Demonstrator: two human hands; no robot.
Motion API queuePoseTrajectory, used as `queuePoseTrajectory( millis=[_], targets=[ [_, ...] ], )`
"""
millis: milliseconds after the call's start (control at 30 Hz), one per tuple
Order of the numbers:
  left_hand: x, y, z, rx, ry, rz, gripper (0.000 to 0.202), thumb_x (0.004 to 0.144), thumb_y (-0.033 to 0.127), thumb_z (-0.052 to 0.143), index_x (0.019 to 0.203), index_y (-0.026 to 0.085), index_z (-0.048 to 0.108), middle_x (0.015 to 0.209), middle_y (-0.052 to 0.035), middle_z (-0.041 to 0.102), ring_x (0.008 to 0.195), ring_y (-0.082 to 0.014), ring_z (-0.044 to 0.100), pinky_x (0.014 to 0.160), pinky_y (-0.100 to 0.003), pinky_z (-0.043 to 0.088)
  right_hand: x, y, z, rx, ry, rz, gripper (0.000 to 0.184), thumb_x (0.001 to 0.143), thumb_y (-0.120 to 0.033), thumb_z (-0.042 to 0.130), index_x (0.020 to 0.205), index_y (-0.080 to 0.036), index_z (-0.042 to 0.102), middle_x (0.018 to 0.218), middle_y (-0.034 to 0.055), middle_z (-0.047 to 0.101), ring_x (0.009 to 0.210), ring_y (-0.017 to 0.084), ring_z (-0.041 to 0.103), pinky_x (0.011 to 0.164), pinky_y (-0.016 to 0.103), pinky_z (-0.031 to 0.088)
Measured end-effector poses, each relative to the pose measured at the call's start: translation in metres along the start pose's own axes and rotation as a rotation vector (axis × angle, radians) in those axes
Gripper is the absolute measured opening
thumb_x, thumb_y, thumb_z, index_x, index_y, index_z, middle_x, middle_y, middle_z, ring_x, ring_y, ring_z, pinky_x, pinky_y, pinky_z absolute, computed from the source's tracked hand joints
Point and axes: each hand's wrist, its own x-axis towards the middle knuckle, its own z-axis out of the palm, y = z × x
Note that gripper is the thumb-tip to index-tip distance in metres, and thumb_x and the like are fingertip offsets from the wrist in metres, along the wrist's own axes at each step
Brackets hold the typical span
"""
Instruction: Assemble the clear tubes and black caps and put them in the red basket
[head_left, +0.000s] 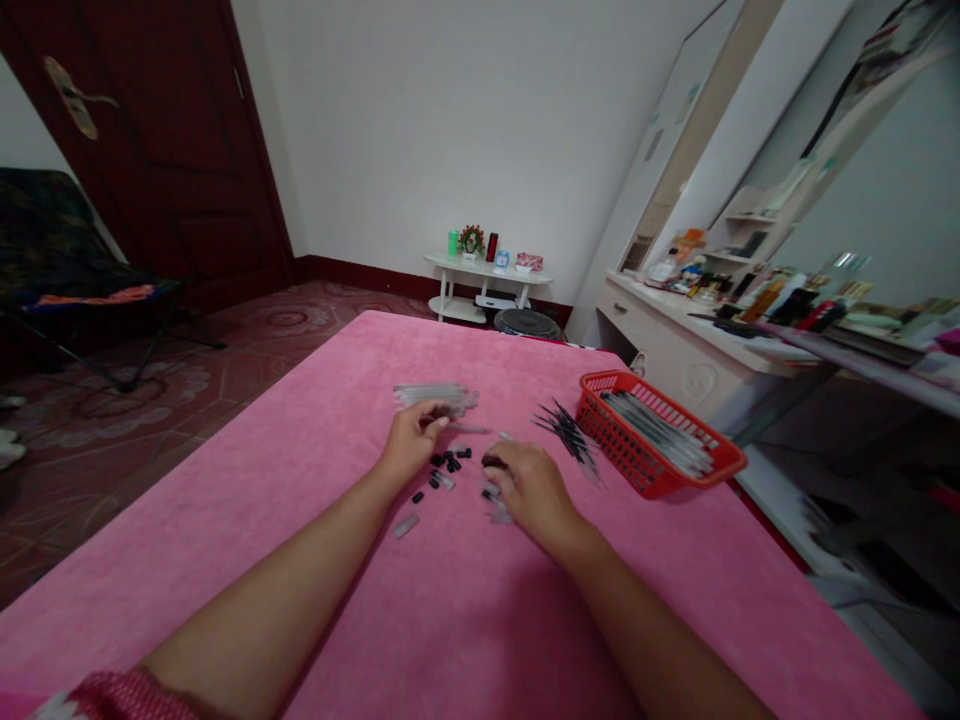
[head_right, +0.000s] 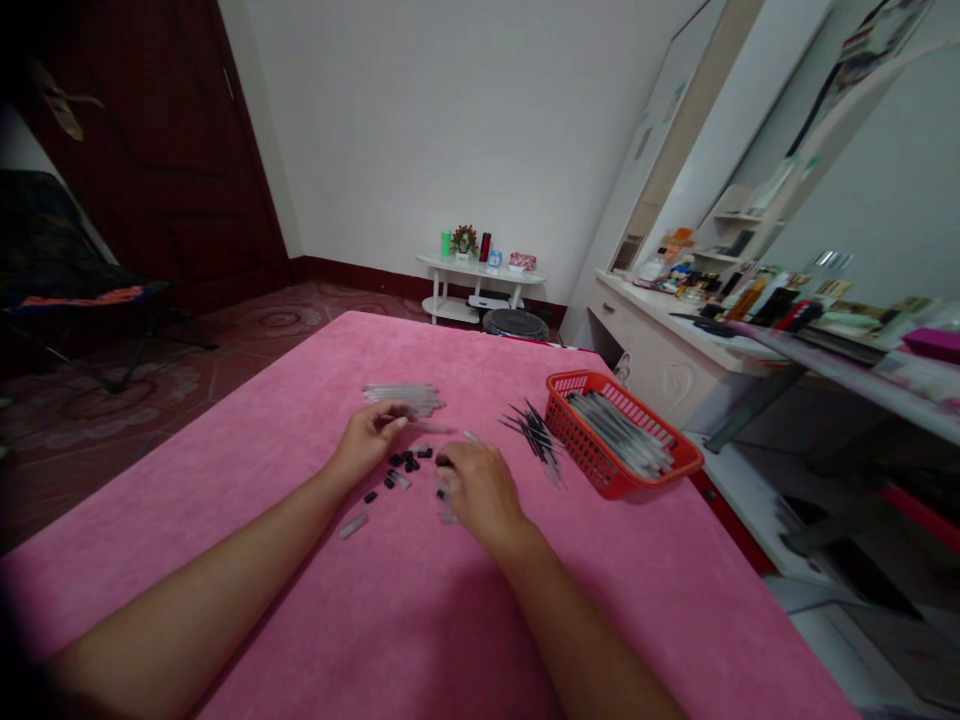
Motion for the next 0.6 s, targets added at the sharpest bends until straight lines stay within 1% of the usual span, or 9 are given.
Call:
queuePoseTrajectory(
  millis=[67, 100, 200, 267, 333, 433, 600],
  targets=[
    [-0.002, -0.001, 0.001, 0.136, -0.044, 0.073, 0.020, 0.075, 0.017, 0.056, 0.089, 0.017, 0.069, 0.091, -0.0068, 0.070, 0.085, -0.0213, 0.063, 0.082, -0.036, 0.048, 0.002, 0.004, -0.008, 0.095, 0.102, 0.104, 0.013, 0.082, -0.017, 0.053, 0.085, -0.019, 0.065, 0.079, 0.0019, 0.067, 0.073, 0.015, 0.060, 0.071, 0.026, 0.044],
    [-0.003, -0.002, 0.001, 0.203, -0.077, 0.113, 0.021, 0.075, 0.016, 0.055, 0.091, 0.018, 0.070, 0.093, -0.0065, 0.070, 0.088, -0.0214, 0.062, 0.084, -0.036, 0.047, 0.003, 0.007, -0.011, 0.140, 0.159, 0.136, 0.013, 0.082, -0.018, 0.052, 0.085, -0.019, 0.065, 0.079, 0.0022, 0.067, 0.072, 0.015, 0.060, 0.069, 0.025, 0.044],
    [-0.005, 0.000, 0.001, 0.364, -0.183, 0.214, 0.024, 0.077, 0.012, 0.054, 0.094, 0.020, 0.069, 0.095, -0.0055, 0.069, 0.093, -0.0212, 0.060, 0.087, -0.037, 0.045, 0.006, 0.017, -0.017, 0.244, 0.303, 0.173, 0.014, 0.079, -0.020, 0.054, 0.084, -0.018, 0.067, 0.084, 0.0040, 0.069, 0.078, 0.017, 0.062, 0.072, 0.027, 0.046],
    [-0.005, 0.003, 0.000, 0.437, -0.223, 0.249, 0.025, 0.078, 0.011, 0.054, 0.096, 0.021, 0.068, 0.095, -0.0050, 0.068, 0.093, -0.0207, 0.059, 0.087, -0.036, 0.045, 0.007, 0.024, -0.016, 0.300, 0.351, 0.195, 0.016, 0.077, -0.019, 0.055, 0.085, -0.018, 0.068, 0.089, 0.0051, 0.070, 0.081, 0.018, 0.063, 0.075, 0.029, 0.048],
    [-0.006, 0.005, 0.000, 0.482, -0.239, 0.267, 0.025, 0.078, 0.010, 0.056, 0.097, 0.021, 0.068, 0.094, -0.0048, 0.068, 0.093, -0.0201, 0.058, 0.086, -0.035, 0.045, 0.008, 0.027, -0.013, 0.346, 0.357, 0.226, 0.018, 0.075, -0.020, 0.055, 0.087, -0.017, 0.068, 0.089, 0.0056, 0.071, 0.080, 0.019, 0.064, 0.075, 0.030, 0.050],
    [-0.007, 0.007, 0.000, 0.522, -0.254, 0.291, 0.023, 0.078, 0.010, 0.057, 0.096, 0.020, 0.068, 0.093, -0.0049, 0.067, 0.091, -0.0195, 0.058, 0.084, -0.034, 0.045, 0.009, 0.026, -0.011, 0.384, 0.334, 0.265, 0.018, 0.074, -0.021, 0.056, 0.088, -0.017, 0.067, 0.085, 0.0057, 0.070, 0.075, 0.019, 0.065, 0.069, 0.030, 0.051],
    [-0.007, 0.008, 0.001, 0.550, -0.270, 0.308, 0.022, 0.078, 0.010, 0.057, 0.094, 0.020, 0.068, 0.091, -0.0048, 0.066, 0.090, -0.0193, 0.058, 0.082, -0.032, 0.045, 0.008, 0.018, -0.012, 0.356, 0.318, 0.247, 0.013, 0.073, -0.019, 0.055, 0.081, -0.017, 0.065, 0.078, 0.0044, 0.069, 0.070, 0.018, 0.064, 0.063, 0.027, 0.049]
  ],
)
